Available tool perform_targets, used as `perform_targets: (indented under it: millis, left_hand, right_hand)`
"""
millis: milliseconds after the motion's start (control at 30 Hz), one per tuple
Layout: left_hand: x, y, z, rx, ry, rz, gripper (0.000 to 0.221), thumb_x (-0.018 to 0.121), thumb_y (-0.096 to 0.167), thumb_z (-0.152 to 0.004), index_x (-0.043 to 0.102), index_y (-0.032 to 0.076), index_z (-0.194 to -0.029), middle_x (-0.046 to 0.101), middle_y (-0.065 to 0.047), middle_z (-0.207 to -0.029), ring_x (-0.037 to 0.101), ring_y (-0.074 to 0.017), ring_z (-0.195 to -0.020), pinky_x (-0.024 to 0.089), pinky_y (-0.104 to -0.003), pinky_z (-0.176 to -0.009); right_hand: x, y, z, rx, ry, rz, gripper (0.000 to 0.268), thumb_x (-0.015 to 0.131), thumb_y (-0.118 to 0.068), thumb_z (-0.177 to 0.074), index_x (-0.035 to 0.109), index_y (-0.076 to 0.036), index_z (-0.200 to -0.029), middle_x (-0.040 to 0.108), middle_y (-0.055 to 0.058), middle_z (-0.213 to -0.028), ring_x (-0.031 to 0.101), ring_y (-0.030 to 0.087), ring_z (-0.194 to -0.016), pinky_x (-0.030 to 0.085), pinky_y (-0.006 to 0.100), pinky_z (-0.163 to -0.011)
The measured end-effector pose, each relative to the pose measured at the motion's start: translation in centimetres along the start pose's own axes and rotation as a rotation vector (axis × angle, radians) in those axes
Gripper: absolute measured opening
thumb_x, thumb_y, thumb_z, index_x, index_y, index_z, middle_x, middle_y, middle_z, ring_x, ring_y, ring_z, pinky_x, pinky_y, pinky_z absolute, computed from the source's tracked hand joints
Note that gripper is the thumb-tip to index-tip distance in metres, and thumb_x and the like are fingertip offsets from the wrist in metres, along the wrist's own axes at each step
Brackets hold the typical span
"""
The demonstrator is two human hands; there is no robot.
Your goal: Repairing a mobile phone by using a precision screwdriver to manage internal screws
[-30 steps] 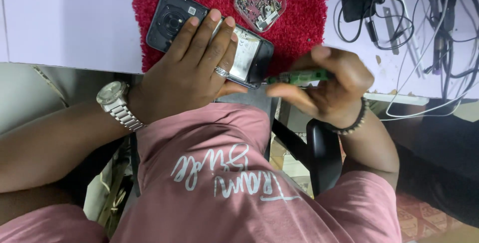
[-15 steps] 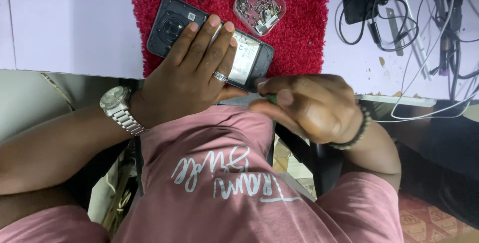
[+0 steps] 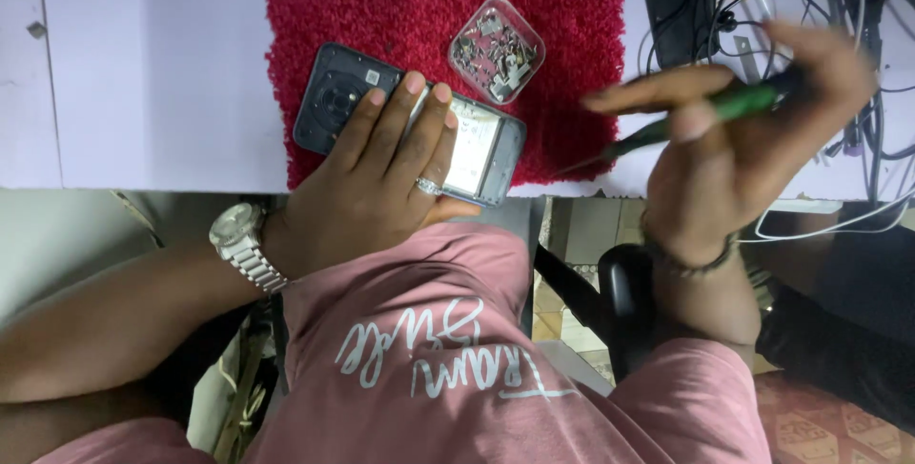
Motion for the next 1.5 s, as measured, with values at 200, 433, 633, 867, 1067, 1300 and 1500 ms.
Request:
perform_targets:
  millis: [200,433,633,867,1067,1300,1500]
  left_hand:
    - [0.3,0.3,0.3,0.012,0.011,0.008,0.097,0.033,0.089,-0.12,0.065,0.0,-0.145,0.064,-0.022,-0.15,0.057,-0.0401,-0.141,0.041,-0.05,-0.123]
    - [0.0,0.1,0.0,0.054,-0.021,0.0,0.099,0.024,0.085,-0.119,0.065,-0.001,-0.142,0.064,-0.024,-0.15,0.059,-0.0418,-0.14,0.04,-0.054,-0.122]
    - [-0.4,0.0,0.0,0.062,-0.022,0.019,0.083,0.022,0.066,-0.123,0.065,-0.003,-0.141,0.067,-0.024,-0.147,0.063,-0.042,-0.137,0.042,-0.053,-0.12]
    - [-0.2,0.1,0.4,0.066,-0.046,0.054,0.09,0.024,0.078,-0.123,0.062,-0.001,-0.144,0.064,-0.024,-0.149,0.06,-0.043,-0.139,0.043,-0.053,-0.12]
    - [-0.2,0.1,0.1,0.045,-0.026,0.031,0.083,0.02,0.067,-0.124,0.063,-0.001,-0.142,0.067,-0.021,-0.147,0.063,-0.0398,-0.136,0.045,-0.05,-0.118]
    - [-0.4,0.0,0.0,0.034,0.001,0.041,0.048,0.032,0.034,-0.125,0.063,0.0,-0.139,0.069,-0.02,-0.145,0.066,-0.0382,-0.134,0.047,-0.049,-0.117]
    - [-0.3,0.1,0.2,0.027,-0.013,0.049,0.089,0.021,0.077,-0.123,0.066,0.003,-0.141,0.069,-0.019,-0.146,0.063,-0.0384,-0.136,0.044,-0.05,-0.119]
  right_hand:
    - [-0.5,6.3,-5.0,0.191,-0.477,-0.01,0.026,0.049,-0.012,-0.124,0.047,0.009,-0.139,0.059,0.022,-0.085,0.074,0.028,-0.076,0.037,0.022,-0.046]
    - [4.7,8.2,-3.8,-0.237,-0.845,0.033,0.032,0.047,-0.003,-0.112,0.062,-0.01,-0.14,0.065,-0.006,-0.08,0.041,0.003,-0.048,0.034,0.026,-0.042]
    - [5.2,6.5,-3.7,-0.304,-0.848,0.257,0.049,0.047,0.004,-0.095,0.068,-0.01,-0.137,0.08,0.003,-0.104,0.051,0.014,-0.054,0.043,0.033,-0.048]
    - [4.5,6.3,-3.8,-0.259,-0.773,0.173,0.045,0.042,0.011,-0.098,0.071,0.0,-0.13,0.068,0.006,-0.086,0.049,0.012,-0.053,0.042,0.031,-0.05]
    - [3.8,6.6,-4.1,-0.234,-0.776,0.253,0.041,0.048,0.01,-0.097,0.073,0.0,-0.128,0.077,0.012,-0.103,0.053,0.013,-0.056,0.043,0.03,-0.05]
    - [3.6,6.3,-4.7,-0.044,-0.711,0.058,0.039,0.037,0.013,-0.095,0.069,0.016,-0.118,0.08,0.023,-0.116,0.068,0.015,-0.065,0.061,0.028,-0.065]
    - [0.4,8.0,-3.0,0.195,-0.439,-0.064,0.027,0.046,-0.022,-0.113,0.048,0.004,-0.115,0.063,0.016,-0.071,0.058,0.016,-0.05,0.037,0.027,-0.049]
Point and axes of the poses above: each hand's wrist, its own z-axis away from the middle knuckle, its own x-axis out of the palm, y = z × x, the point moved 7 cm from there along -z, towards the middle knuckle
